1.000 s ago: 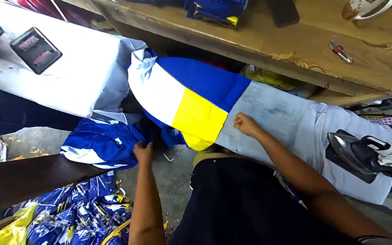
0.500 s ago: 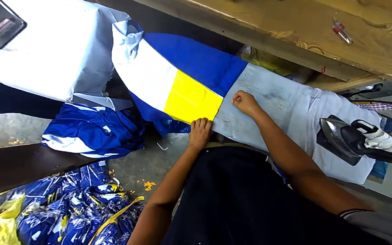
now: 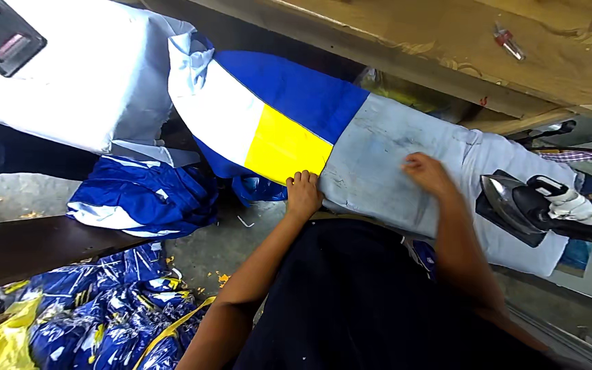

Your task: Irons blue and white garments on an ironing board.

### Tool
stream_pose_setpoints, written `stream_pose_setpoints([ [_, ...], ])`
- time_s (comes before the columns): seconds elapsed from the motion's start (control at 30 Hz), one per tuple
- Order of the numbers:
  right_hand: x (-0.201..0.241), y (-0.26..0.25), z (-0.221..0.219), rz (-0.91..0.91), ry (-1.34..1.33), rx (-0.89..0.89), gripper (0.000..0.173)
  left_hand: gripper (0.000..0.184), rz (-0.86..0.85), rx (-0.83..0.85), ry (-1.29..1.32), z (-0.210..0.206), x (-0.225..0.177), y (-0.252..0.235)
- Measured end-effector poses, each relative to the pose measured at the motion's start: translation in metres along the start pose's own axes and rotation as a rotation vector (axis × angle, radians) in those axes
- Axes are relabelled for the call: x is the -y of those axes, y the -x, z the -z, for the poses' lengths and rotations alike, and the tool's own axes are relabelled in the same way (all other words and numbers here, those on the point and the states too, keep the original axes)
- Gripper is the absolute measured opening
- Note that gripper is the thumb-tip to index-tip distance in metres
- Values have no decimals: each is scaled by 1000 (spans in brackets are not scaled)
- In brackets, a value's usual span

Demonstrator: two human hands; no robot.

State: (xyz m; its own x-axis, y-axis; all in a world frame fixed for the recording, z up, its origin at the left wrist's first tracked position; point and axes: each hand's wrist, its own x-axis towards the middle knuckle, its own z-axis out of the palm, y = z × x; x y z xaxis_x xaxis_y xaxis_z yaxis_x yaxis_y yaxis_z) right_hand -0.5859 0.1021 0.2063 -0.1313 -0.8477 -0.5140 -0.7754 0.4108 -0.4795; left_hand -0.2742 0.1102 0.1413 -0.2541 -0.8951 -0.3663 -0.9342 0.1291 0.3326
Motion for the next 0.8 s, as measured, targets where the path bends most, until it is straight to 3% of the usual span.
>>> stream_pose_setpoints([
  [0.13, -109, 47, 94, -294, 132, -400, 55, 50, 21, -50, 105, 6, 5, -4],
  [0.27, -168, 83, 135, -536, 192, -358, 81, 63, 32, -73, 217, 23, 5, -27],
  [0.37, -183, 82, 138, -561, 220, -309, 81, 67, -150, -83, 174, 23, 8, -47],
  [0.5, -199, 66, 142, -560, 252, -270, 67, 48, -335, -43, 5, 17, 15, -62],
  [0.67, -203, 64, 146, -490, 284, -280, 59, 39, -398, -56, -54, 18, 20, -64],
  [0.8, -172, 64, 139, -449, 339, -228, 56, 35, -395, -62, -46, 18, 18, -63],
])
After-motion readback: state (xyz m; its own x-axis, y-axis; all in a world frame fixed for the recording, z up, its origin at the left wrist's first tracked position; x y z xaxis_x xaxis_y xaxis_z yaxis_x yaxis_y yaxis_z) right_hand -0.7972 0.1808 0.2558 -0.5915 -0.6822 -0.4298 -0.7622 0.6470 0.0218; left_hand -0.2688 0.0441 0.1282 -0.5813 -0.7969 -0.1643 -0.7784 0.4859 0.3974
